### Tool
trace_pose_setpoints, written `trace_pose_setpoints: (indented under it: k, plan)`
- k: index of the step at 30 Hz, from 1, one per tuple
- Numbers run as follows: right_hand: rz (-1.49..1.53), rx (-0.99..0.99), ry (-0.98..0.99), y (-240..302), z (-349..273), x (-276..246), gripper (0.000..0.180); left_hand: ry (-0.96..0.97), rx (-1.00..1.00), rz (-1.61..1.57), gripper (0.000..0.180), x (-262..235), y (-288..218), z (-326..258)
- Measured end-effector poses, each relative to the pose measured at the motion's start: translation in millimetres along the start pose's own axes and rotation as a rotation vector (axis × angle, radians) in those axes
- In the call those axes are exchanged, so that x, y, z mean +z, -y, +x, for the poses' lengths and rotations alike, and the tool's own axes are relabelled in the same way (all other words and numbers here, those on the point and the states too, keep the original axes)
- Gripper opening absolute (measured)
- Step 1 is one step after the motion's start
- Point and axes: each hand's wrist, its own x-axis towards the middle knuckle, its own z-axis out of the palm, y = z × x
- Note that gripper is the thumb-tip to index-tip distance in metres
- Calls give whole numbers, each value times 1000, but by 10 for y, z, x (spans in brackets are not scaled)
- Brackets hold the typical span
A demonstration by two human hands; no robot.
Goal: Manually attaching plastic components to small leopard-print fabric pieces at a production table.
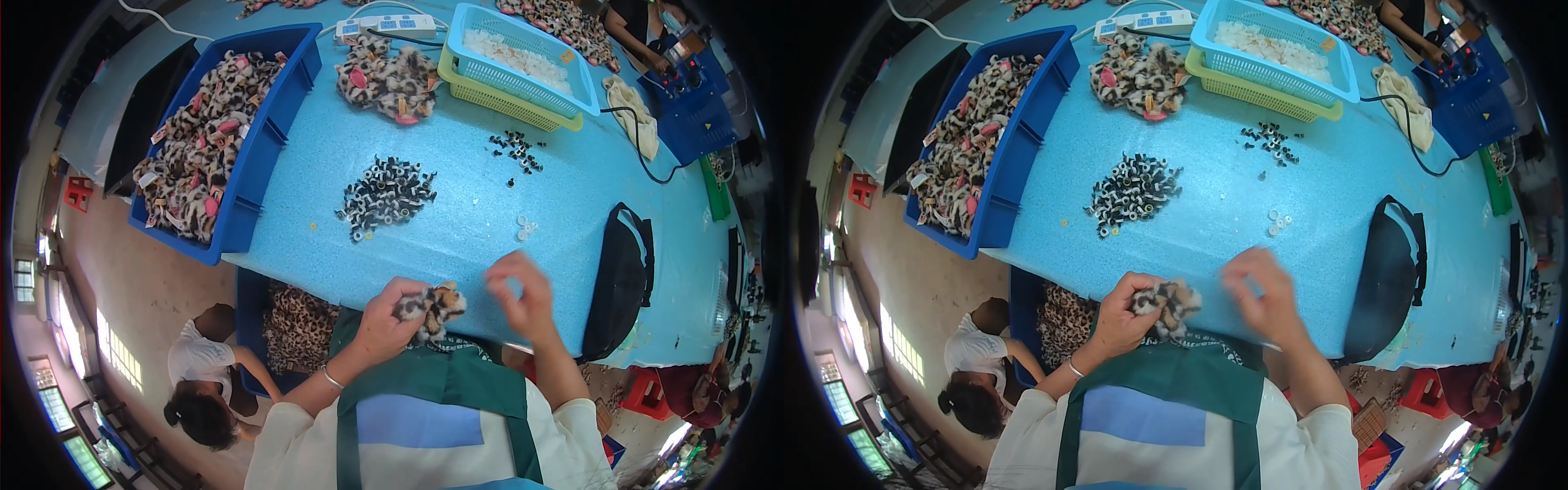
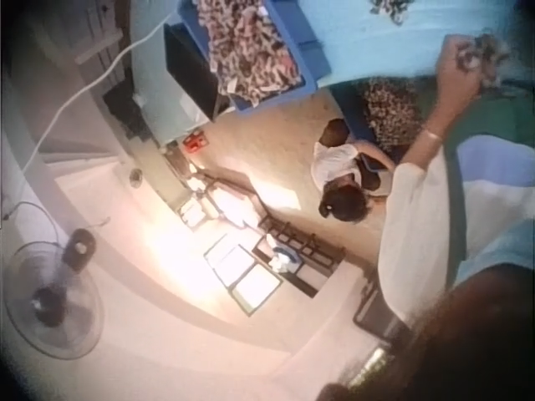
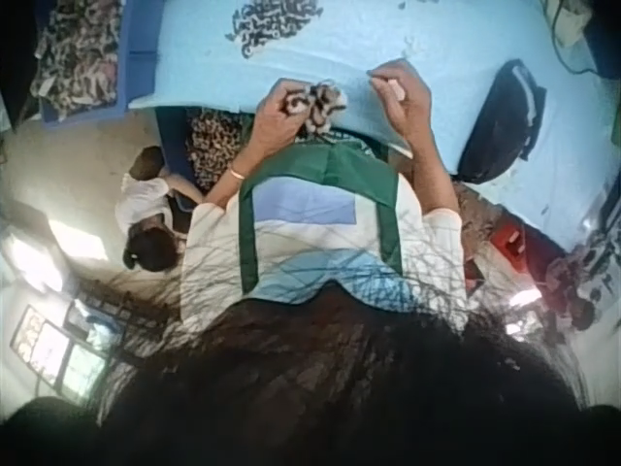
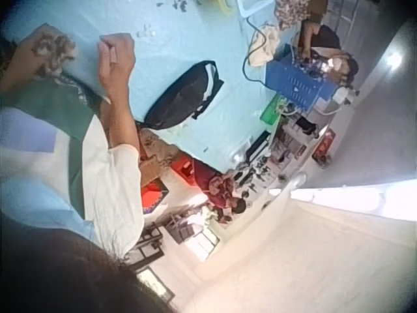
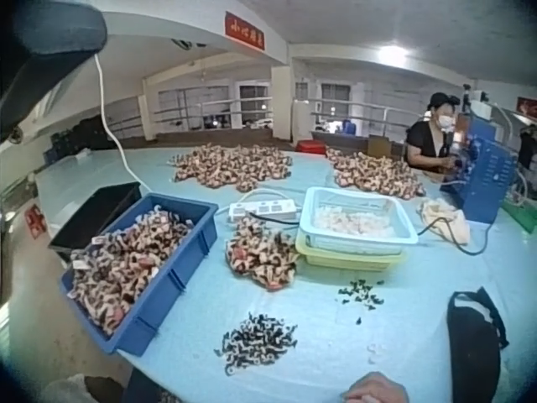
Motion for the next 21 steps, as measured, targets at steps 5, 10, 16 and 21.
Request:
trace_pose_setpoints:
  k: [5,10,16,21]
  plan:
    - [-404,237,-250,-549,122,-294,13,104,259,421,38,-15,-188,67]
    - [-458,189,-199,-689,64,-295,13,96,452,420,34,-69,-26,102]
    - [-596,134,-252,-236,195,-158,13,19,487,367,39,-54,41,-11]
    - [66,118,44,264,246,362,12,72,496,236,43,-32,77,-100]
